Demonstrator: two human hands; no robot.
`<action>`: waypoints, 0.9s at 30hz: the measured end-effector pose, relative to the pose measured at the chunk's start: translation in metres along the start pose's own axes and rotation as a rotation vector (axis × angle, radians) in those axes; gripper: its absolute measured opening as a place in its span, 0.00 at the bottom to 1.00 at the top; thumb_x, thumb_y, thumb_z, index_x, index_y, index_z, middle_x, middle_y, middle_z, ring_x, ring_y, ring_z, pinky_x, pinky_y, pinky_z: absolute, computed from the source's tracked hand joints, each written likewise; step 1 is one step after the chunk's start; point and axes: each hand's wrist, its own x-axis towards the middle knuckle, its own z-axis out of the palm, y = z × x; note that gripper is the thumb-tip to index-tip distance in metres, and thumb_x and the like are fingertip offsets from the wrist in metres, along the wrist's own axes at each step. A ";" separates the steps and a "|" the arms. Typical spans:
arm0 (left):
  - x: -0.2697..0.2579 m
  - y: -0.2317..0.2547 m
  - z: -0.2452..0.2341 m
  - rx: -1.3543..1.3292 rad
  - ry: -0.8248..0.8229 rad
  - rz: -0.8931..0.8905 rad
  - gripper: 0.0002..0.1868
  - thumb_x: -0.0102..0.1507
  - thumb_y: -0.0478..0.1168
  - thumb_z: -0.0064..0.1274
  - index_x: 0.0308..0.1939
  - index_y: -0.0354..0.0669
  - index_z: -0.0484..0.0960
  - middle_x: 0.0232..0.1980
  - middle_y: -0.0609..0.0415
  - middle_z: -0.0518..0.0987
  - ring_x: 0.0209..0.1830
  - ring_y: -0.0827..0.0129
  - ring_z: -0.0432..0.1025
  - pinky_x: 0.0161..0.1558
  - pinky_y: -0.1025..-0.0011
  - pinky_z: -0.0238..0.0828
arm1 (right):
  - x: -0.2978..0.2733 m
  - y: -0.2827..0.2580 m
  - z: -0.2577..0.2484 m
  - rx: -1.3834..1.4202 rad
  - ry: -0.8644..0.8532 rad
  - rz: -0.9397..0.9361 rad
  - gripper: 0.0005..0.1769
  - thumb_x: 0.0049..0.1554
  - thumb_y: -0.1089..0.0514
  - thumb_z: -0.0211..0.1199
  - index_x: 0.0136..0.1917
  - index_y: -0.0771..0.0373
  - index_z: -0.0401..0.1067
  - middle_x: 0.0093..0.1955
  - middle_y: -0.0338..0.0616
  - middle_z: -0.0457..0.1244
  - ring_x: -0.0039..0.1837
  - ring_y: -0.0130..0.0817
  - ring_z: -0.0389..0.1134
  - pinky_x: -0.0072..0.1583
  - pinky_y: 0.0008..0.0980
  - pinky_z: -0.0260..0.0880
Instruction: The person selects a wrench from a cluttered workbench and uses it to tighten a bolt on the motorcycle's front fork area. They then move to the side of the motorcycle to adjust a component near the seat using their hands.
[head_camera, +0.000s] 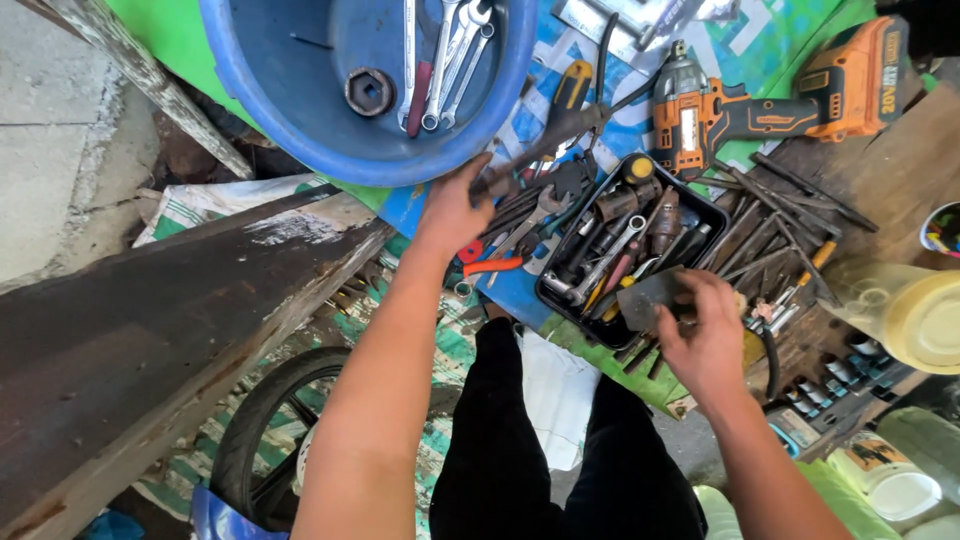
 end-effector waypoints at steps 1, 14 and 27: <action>0.006 -0.015 0.005 0.003 -0.001 -0.002 0.37 0.62 0.39 0.60 0.78 0.54 0.78 0.69 0.44 0.83 0.70 0.40 0.78 0.69 0.42 0.76 | 0.000 0.002 0.000 0.003 -0.001 0.001 0.28 0.56 0.64 0.79 0.69 0.68 0.78 0.70 0.56 0.66 0.58 0.53 0.76 0.54 0.47 0.81; -0.022 0.016 0.073 0.389 0.262 0.248 0.26 0.69 0.40 0.63 0.71 0.44 0.78 0.64 0.48 0.75 0.68 0.50 0.72 0.57 0.48 0.78 | 0.005 -0.033 0.012 0.017 -0.029 -0.082 0.25 0.57 0.63 0.79 0.66 0.69 0.80 0.68 0.60 0.68 0.60 0.60 0.75 0.56 0.51 0.79; -0.017 0.023 0.071 0.054 -0.054 -0.083 0.23 0.68 0.44 0.65 0.68 0.52 0.85 0.57 0.50 0.81 0.59 0.41 0.81 0.60 0.42 0.82 | 0.008 -0.039 0.026 0.158 -0.092 0.013 0.21 0.56 0.60 0.78 0.63 0.58 0.82 0.62 0.46 0.73 0.50 0.51 0.77 0.49 0.44 0.78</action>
